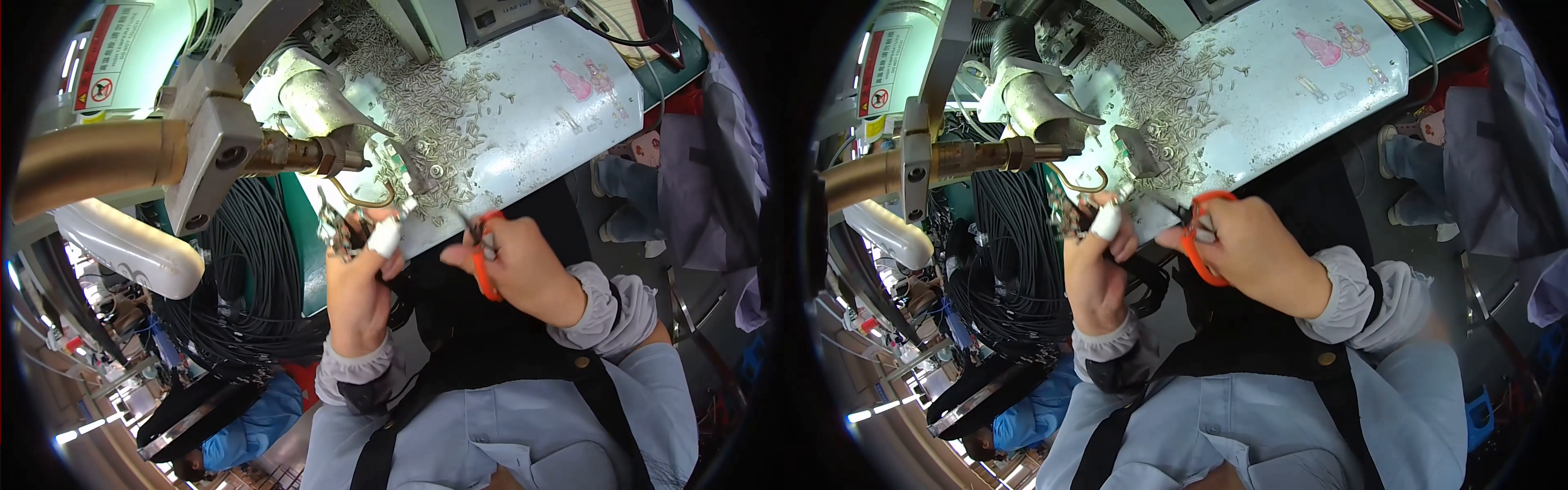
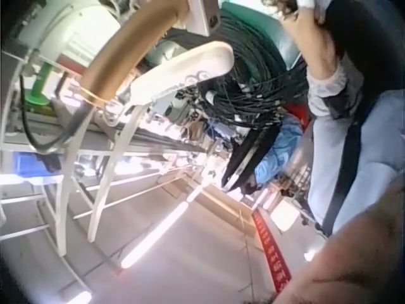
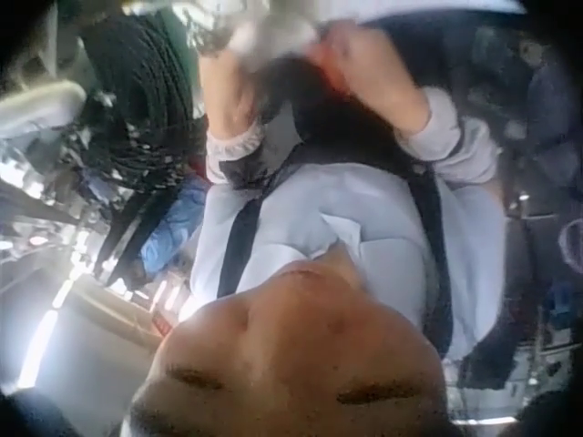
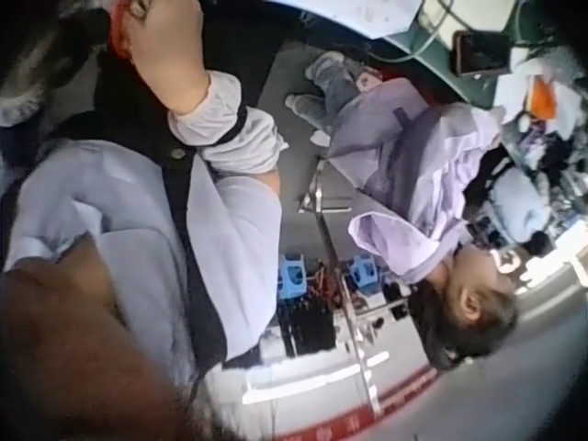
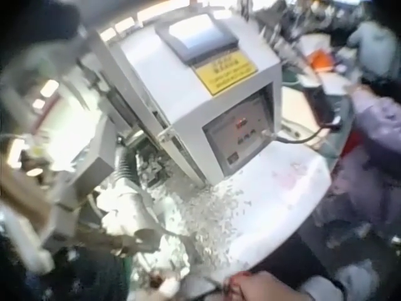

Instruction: The person trims the ends of wires with shears, then moves to a bundle of cables on the table. They cut the plastic wrap from the bundle using the shears and pull out individual cables to trim their ends.

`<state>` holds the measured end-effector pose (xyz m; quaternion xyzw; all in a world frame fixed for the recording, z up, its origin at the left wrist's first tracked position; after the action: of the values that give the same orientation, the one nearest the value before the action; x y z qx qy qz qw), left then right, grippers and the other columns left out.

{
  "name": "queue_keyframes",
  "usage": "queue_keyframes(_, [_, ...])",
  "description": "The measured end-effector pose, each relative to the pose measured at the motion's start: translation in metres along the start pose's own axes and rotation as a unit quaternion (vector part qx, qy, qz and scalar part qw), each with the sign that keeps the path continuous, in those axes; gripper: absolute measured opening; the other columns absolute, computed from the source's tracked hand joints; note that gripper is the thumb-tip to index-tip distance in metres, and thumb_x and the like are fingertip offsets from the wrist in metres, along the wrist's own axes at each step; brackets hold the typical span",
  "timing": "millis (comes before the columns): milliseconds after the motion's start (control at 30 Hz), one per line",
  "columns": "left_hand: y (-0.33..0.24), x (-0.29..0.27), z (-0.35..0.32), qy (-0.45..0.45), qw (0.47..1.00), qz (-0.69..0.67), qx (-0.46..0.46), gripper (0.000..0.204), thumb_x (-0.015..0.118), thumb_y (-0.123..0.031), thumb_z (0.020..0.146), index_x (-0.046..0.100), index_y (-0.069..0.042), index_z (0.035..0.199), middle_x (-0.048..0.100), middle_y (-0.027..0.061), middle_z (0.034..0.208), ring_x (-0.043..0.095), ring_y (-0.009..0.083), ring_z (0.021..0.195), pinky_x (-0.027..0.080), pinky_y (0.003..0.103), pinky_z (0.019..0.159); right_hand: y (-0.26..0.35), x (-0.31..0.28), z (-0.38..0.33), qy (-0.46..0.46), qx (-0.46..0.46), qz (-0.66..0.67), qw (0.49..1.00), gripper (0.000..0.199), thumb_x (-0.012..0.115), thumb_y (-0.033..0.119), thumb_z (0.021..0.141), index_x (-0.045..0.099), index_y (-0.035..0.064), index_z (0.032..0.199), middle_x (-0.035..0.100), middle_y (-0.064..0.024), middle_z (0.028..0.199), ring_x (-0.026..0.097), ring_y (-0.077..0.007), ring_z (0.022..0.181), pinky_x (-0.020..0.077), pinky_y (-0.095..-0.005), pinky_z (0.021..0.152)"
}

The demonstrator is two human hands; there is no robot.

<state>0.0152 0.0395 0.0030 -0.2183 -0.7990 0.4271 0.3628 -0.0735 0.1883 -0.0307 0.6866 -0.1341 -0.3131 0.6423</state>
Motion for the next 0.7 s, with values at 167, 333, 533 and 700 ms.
queue_keyframes(167, [-0.007, 0.005, 0.029, -0.013, 1.0, 0.011, -0.013, 0.014, 0.057, -0.003, 0.079, 0.054, 0.0, 0.092, 0.048, 0.0001, 0.069, 0.033, 0.0047, 0.048, 0.025, 0.02, 0.042, 0.013, -0.008, 0.047, -0.073, 0.023, 0.087, 0.993, 0.023, 0.057, 0.018, 0.083, 0.05, -0.0017, 0.074, 0.05, -0.0035, 0.052, 0.046, -0.0089, 0.043, 0.0366, -0.0229, 0.041])
queue_keyframes(333, [-0.015, 0.003, 0.038, 0.015, 0.999, 0.031, -0.02, 0.019, 0.059, -0.005, 0.077, 0.053, 0.002, 0.094, 0.046, 0.0004, 0.064, 0.032, 0.0048, 0.047, 0.024, 0.019, 0.041, 0.016, -0.011, 0.075, -0.025, 0.07, 0.113, 0.991, 0.021, 0.052, 0.017, 0.086, 0.051, -0.0021, 0.078, 0.046, -0.0014, 0.052, 0.043, -0.0063, 0.044, 0.0346, -0.0221, 0.041])
queue_keyframes(533, [-0.019, -0.003, 0.043, 0.015, 0.997, 0.052, -0.055, 0.029, 0.063, -0.008, 0.072, 0.053, 0.005, 0.096, 0.045, 0.0009, 0.063, 0.031, 0.0062, 0.047, 0.023, 0.02, 0.041, 0.008, -0.008, 0.079, -0.02, 0.034, 0.103, 0.994, 0.018, 0.051, 0.014, 0.085, 0.048, -0.0014, 0.076, 0.045, -0.0022, 0.053, 0.042, -0.0066, 0.045, 0.0331, -0.0238, 0.041])
queue_keyframes(700, [-0.019, -0.003, 0.044, 0.028, 0.997, 0.037, -0.055, 0.033, 0.065, -0.009, 0.069, 0.053, 0.006, 0.097, 0.045, 0.0009, 0.062, 0.031, 0.007, 0.047, 0.023, 0.02, 0.041, 0.01, -0.011, 0.08, -0.014, 0.03, 0.095, 0.995, 0.016, 0.052, 0.012, 0.083, 0.046, -0.0014, 0.075, 0.043, -0.0027, 0.053, 0.039, -0.0075, 0.045, 0.032, -0.025, 0.041])
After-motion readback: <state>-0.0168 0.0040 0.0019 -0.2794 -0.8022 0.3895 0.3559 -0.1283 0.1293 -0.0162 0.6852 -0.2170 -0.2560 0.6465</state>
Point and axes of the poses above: each hand's wrist, its own z-axis towards the middle knuckle, its own x-axis out of the palm, y = z × x, the point moved 1 cm from there along z, towards the middle knuckle
